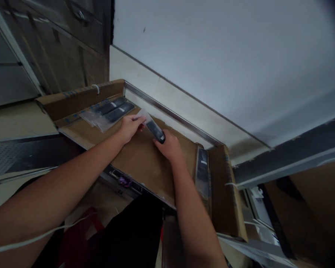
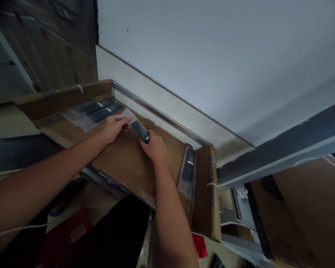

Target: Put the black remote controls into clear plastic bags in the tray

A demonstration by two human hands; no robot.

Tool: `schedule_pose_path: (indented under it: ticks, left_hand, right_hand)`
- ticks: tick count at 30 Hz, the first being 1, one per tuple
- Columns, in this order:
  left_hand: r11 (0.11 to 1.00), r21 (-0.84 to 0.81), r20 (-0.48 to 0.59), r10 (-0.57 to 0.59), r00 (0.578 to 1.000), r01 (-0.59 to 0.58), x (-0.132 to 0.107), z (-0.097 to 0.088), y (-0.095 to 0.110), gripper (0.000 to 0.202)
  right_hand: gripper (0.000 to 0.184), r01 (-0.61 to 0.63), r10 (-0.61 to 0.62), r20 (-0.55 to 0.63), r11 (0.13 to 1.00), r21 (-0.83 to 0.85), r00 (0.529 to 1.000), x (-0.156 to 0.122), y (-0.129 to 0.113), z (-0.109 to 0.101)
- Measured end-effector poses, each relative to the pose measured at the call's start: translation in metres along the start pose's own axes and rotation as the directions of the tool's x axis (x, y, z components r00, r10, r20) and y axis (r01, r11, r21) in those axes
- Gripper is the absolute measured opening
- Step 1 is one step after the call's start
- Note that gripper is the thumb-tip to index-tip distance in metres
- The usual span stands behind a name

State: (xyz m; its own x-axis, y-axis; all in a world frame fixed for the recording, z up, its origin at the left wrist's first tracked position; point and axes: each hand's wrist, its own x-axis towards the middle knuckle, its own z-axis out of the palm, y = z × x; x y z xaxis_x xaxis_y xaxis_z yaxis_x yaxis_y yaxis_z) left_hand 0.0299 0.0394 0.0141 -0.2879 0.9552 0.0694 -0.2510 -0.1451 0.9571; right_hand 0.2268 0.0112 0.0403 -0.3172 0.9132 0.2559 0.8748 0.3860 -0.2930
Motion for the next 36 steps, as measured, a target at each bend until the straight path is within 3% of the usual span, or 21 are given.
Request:
schedule_pose_path:
  ticks: [4,9,12,16,19,23,27,28,32,36]
  left_hand:
    - [0.999,-0.032,0.042,-0.014,0.999,0.016,0.002,-0.002,-0.001,0.021]
    - [0.997,-0.07,-0.031,0.03,0.999,-0.032,0.002,-0.001,-0.001,0.023]
    - [1.0,-0.028,0.046,0.008,0.999,-0.007,0.0,0.0,0.001,0.018]
    - [0.997,-0.07,0.004,0.032,0.999,-0.032,0.0,-0.001,-0.001,0.018]
    - [0.996,-0.09,0.133,-0.011,0.991,0.023,0.002,-0.002,-0.001,0.019]
    - [0.97,-0.232,0.038,-0.063,0.997,0.07,0.002,-0.001,0.002,0.019]
    - [0.958,-0.239,0.148,-0.125,0.981,0.158,0.001,0.0,0.005,0.019]
    - [0.95,-0.266,0.133,-0.134,0.982,0.165,0.002,-0.001,0.006,0.018]
    - [0.898,-0.43,-0.112,-0.158,0.981,0.096,0.012,-0.007,0.004,0.016]
    - [0.921,-0.389,-0.214,-0.121,0.969,0.029,0.021,-0.011,-0.002,0.022]
  right_hand:
    - [0.049,0.011,-0.011,0.0,0.999,0.031,1.0,0.001,0.01,0.0]
    - [0.049,0.022,-0.022,-0.004,0.997,0.07,1.0,0.003,0.02,0.004]
    - [0.049,0.046,-0.046,-0.007,0.995,0.086,0.999,0.004,0.023,0.005]
    - [0.048,0.037,-0.037,-0.003,0.996,0.076,0.999,0.004,0.024,0.004]
    - [0.047,0.044,-0.044,-0.006,0.997,0.068,0.999,0.003,0.023,0.002]
    - [0.049,0.04,-0.04,-0.009,0.997,0.058,0.999,0.004,0.025,0.004]
    - [0.049,0.061,-0.059,-0.025,0.995,0.075,0.998,0.006,0.029,0.009]
    - [0.05,0.062,-0.06,-0.026,0.995,0.078,0.998,0.006,0.03,0.01]
    - [0.051,0.036,-0.036,-0.003,0.997,0.069,0.999,0.006,0.03,0.009]
    - [0.05,0.03,-0.03,0.008,0.999,0.045,1.0,0.005,0.029,0.004]
